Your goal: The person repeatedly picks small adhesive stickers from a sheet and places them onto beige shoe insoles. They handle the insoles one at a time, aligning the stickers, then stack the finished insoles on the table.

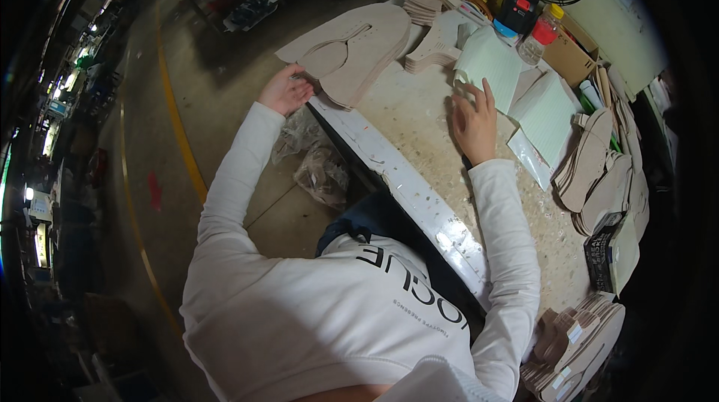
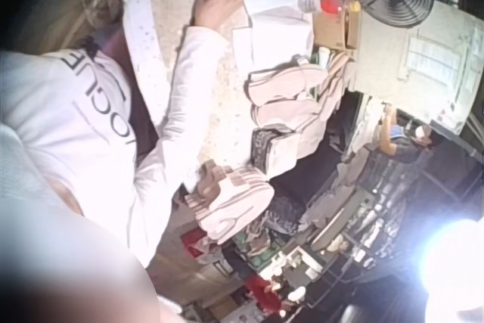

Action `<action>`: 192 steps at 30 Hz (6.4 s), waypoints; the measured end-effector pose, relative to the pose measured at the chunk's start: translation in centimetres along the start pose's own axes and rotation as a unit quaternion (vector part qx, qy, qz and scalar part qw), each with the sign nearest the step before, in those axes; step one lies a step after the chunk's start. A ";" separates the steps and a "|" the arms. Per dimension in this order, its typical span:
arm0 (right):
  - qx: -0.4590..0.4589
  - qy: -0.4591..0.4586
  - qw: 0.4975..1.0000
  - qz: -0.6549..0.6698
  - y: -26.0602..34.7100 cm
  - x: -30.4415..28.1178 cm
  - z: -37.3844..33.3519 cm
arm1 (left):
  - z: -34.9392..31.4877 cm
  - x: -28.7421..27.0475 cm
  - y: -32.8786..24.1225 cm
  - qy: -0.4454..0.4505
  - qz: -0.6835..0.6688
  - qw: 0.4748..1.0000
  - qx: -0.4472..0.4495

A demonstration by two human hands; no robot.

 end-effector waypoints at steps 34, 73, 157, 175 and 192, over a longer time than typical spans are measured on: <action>0.259 0.128 0.898 0.331 -1.4 -10.8 -8.1 | -9.6 23.9 13.7 0.534 0.378 0.664 0.361; 0.227 -0.112 0.967 0.011 -3.7 -19.8 -8.4 | -7.9 26.2 -2.3 0.292 0.400 0.658 0.567; 0.051 -0.082 0.994 -0.055 2.4 -15.3 -8.5 | -12.5 29.4 15.9 0.623 0.452 0.597 0.227; 0.021 -0.151 0.987 0.040 2.9 -15.1 -9.2 | -12.1 29.1 16.6 0.659 0.418 0.616 0.102; 0.138 -0.052 0.982 0.116 1.6 -16.0 -8.8 | -11.7 28.9 14.5 0.615 0.500 0.581 0.183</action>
Point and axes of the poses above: each hand's wrist, its own z-axis towards the middle knuckle, its own x-axis out of the palm, y = z × x, the point moved 3 cm from there along z, towards the middle knuckle, and after that the axes turned 4 degrees about x, right-handed, at the moved point
